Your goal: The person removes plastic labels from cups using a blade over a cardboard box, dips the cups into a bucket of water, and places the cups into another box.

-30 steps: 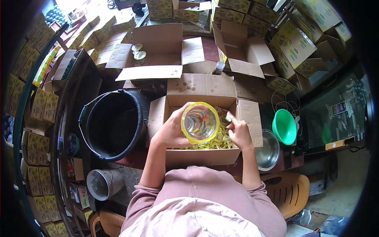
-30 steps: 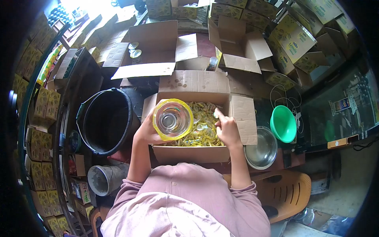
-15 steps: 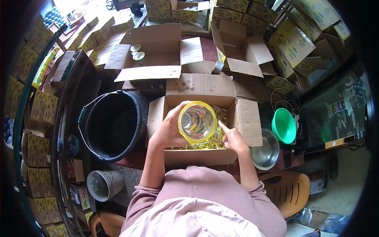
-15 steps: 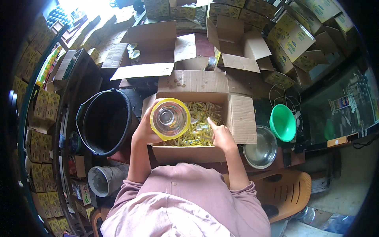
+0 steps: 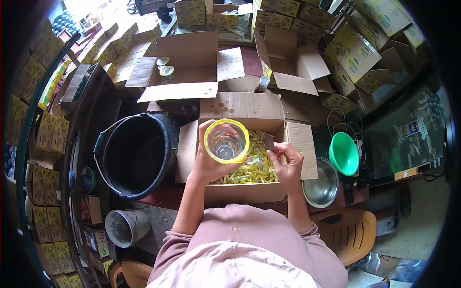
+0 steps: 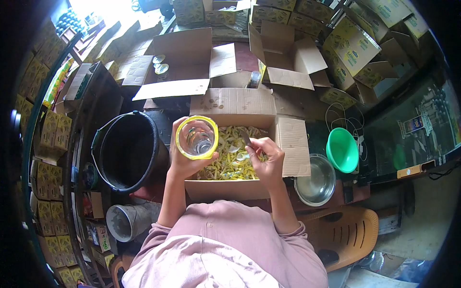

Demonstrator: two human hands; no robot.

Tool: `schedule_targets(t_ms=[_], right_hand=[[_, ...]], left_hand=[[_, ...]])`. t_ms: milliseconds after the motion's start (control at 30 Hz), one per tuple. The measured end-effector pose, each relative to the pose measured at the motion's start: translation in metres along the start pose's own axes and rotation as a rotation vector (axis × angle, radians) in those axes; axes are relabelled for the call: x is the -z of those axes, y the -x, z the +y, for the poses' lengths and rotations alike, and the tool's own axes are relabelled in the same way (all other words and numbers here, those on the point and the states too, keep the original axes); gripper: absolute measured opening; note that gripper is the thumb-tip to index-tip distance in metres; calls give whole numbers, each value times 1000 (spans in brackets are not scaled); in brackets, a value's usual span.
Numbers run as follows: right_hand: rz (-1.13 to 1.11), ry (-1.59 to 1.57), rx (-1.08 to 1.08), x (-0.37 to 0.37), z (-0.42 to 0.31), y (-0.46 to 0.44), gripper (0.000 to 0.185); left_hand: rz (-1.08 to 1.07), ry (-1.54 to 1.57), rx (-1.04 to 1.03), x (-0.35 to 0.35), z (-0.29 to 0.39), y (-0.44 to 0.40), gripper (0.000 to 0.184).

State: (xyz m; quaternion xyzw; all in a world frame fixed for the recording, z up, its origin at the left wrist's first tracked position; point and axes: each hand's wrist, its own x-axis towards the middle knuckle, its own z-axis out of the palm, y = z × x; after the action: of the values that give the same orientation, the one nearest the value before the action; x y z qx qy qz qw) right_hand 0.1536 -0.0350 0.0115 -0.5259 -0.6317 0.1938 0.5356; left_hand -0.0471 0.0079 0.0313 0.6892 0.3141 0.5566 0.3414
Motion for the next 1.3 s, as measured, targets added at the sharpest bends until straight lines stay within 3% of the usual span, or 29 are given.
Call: schedule_targets(t_ms=[67, 200, 400, 933, 1300], right_hand=[[56, -35, 82, -7, -13, -3, 14], [152, 10, 227, -24, -43, -5, 15], [192, 106, 327, -32, -44, -5, 22], [303, 147, 300, -35, -49, -7, 21], [259, 92, 325, -31, -47, -7, 21]], left_hand=[[-30, -31, -82, 0, -5, 0, 77], [-28, 96, -28, -10, -15, 7, 76], [-44, -83, -34, -8, -12, 8, 79], [21, -38, -9, -17, -16, 12, 77], [-135, 280, 28, -12, -7, 10, 76]])
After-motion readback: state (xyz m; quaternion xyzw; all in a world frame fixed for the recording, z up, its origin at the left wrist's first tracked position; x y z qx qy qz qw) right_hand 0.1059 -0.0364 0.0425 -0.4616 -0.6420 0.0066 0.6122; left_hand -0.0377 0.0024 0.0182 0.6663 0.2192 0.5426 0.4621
